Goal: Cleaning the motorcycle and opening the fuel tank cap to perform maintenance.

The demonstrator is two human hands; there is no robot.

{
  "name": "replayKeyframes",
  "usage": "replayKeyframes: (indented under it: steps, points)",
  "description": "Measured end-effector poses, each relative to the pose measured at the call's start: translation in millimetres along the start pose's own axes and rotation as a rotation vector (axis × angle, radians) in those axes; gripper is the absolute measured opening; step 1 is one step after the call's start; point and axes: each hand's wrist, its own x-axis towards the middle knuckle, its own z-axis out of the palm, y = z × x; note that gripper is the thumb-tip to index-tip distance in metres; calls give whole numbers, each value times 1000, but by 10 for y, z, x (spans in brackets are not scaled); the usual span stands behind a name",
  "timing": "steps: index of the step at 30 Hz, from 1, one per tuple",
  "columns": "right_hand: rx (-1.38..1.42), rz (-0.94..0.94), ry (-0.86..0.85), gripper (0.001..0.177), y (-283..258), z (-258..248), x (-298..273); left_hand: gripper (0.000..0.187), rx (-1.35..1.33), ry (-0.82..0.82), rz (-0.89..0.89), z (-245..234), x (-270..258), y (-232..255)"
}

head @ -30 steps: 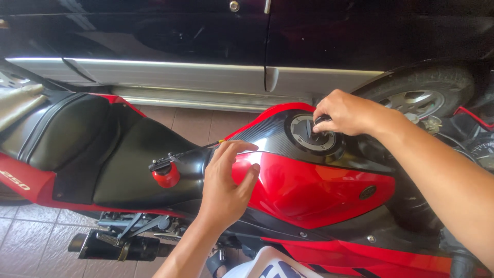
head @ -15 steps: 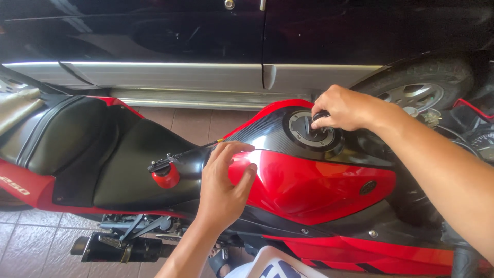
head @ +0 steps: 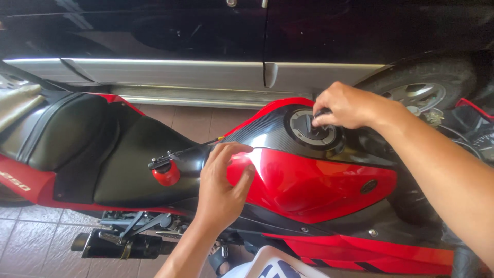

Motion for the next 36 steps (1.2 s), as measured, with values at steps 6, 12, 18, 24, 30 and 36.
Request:
replayKeyframes:
  steps: [6, 12, 18, 24, 30, 36]
  points:
    - [-29, 120, 84, 37, -36, -390, -101, 27, -6, 0, -7, -5, -6, 19]
    - [86, 344, 34, 37, 223, 95, -280, 27, -4, -19, -28, -7, -9, 14]
    - [256, 399, 282, 29, 426, 633, -537, 27, -13, -12, -24, 5, 1, 4]
    - [350, 493, 353, 24, 45, 614, -609, 26, -11, -45, -2, 36, 49, 23]
    - [228, 512, 262, 24, 48, 623, -562, 26, -14, -32, -14, 7, 82, 62]
    - [218, 397, 413, 24, 44, 619, -599, 27, -13, -25, -5, 10, 54, 33]
